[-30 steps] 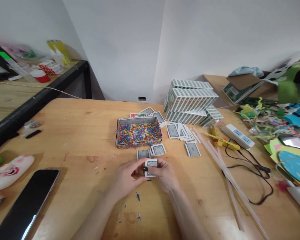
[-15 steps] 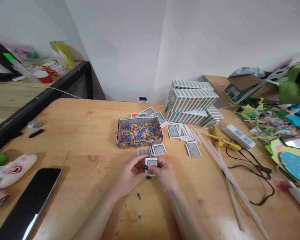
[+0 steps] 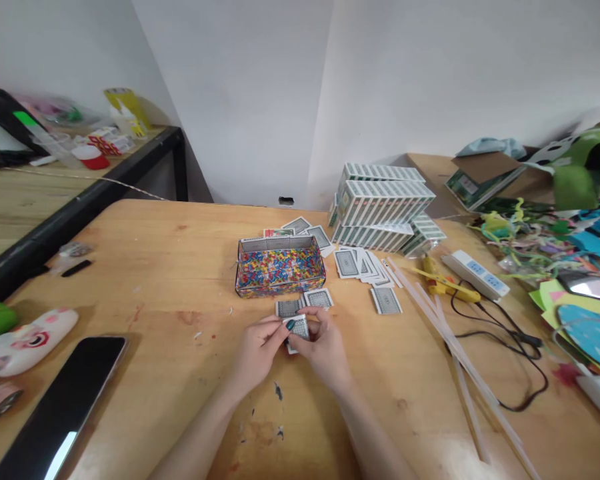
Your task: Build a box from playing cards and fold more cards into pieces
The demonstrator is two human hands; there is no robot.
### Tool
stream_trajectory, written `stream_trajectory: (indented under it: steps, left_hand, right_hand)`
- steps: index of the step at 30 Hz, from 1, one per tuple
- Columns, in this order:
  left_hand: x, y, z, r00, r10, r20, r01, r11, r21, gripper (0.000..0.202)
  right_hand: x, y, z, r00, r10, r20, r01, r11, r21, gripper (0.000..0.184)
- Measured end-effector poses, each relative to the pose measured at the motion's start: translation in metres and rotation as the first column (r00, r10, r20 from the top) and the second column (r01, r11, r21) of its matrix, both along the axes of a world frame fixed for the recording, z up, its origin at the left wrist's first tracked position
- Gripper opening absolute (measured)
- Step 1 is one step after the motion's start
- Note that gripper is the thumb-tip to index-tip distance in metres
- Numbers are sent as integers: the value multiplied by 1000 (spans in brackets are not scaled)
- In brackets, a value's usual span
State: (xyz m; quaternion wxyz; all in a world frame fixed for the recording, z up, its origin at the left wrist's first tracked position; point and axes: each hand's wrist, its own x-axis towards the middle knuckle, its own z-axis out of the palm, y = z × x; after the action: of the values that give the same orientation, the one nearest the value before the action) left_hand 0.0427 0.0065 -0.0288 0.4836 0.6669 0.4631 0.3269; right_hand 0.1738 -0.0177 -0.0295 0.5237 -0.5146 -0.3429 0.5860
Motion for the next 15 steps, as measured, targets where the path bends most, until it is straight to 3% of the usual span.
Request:
stream_trajectory:
  steps: [4,15]
  left_hand:
    - [-2,1,0,997,60,-48,-59,998,24,33]
    - [3,-5,7,993,76,-92,-68,994,86,35]
  right_hand:
    - [3,1,4,996,17,87,-21,999,43,17]
    - [4,0,-5,999,-7,53,1,995,100,21]
